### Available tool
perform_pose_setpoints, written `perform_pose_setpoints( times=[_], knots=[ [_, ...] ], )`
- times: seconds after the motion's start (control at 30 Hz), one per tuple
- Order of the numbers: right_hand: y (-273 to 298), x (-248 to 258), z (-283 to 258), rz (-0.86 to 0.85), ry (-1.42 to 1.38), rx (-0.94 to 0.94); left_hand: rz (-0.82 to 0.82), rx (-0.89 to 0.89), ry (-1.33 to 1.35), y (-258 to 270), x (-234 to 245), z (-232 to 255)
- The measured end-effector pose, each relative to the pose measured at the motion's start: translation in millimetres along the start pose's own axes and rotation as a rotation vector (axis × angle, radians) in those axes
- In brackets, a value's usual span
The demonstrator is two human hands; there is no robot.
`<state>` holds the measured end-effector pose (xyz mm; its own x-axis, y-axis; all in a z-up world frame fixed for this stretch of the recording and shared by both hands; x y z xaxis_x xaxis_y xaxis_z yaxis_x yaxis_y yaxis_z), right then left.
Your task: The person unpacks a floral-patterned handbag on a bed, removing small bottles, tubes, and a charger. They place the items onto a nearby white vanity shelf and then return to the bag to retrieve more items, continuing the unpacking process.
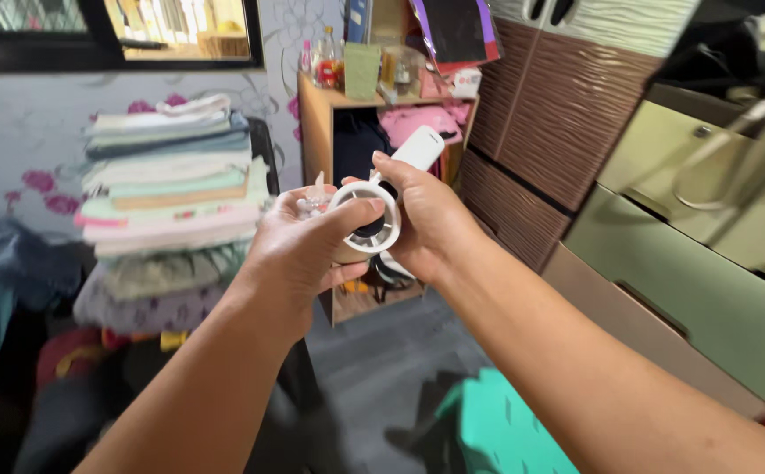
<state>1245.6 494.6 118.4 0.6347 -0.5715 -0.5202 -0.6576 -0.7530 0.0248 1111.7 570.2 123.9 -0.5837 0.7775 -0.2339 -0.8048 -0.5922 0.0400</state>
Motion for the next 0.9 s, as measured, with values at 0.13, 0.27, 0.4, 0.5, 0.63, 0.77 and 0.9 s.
perform_pose_setpoints(
  times=[0.13,0.27,0.4,0.5,0.63,0.77,0.9],
  knots=[
    [-98.7,1.4,-23.7,0.011,0.04,0.08,0.018,-0.056,-0.066,-101.6,19.8,28.2],
    [-195.6,-7.2,-45.3,0.051,0.009,0.006,0.105,-0.059,-0.244,-213.8,40.2,67.9],
    [-264.2,8.6,-68.2,0.009,0.054,-0.015,0.192,-0.286,-0.341,-335.6,42.4,126.0],
    [-313.3,30.5,-81.9,0.04,0.159,0.053,0.132,-0.385,-0.389,-414.3,39.5,163.6],
    [-387.5,69.3,-110.1,0.225,0.693,0.331,0.024,-0.596,-0.774,-508.3,-0.5,215.2],
    [-465.0,101.3,-142.9,0.377,1.219,0.691,0.031,-0.597,-1.07,-595.8,-42.6,235.3],
    [-510.0,128.2,-158.9,0.276,1.431,0.978,-0.152,-0.732,-1.36,-660.1,-84.2,237.5]
  ],
)
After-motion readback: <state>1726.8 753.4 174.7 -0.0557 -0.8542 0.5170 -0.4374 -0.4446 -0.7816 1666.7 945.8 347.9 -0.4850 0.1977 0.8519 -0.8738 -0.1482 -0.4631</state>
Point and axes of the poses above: each hand's wrist, its own y-axis away from the middle knuckle, its own x-axis out of the back of the hand, z = x × y, the point moved 4 cm from there along -y, towards the middle knuckle
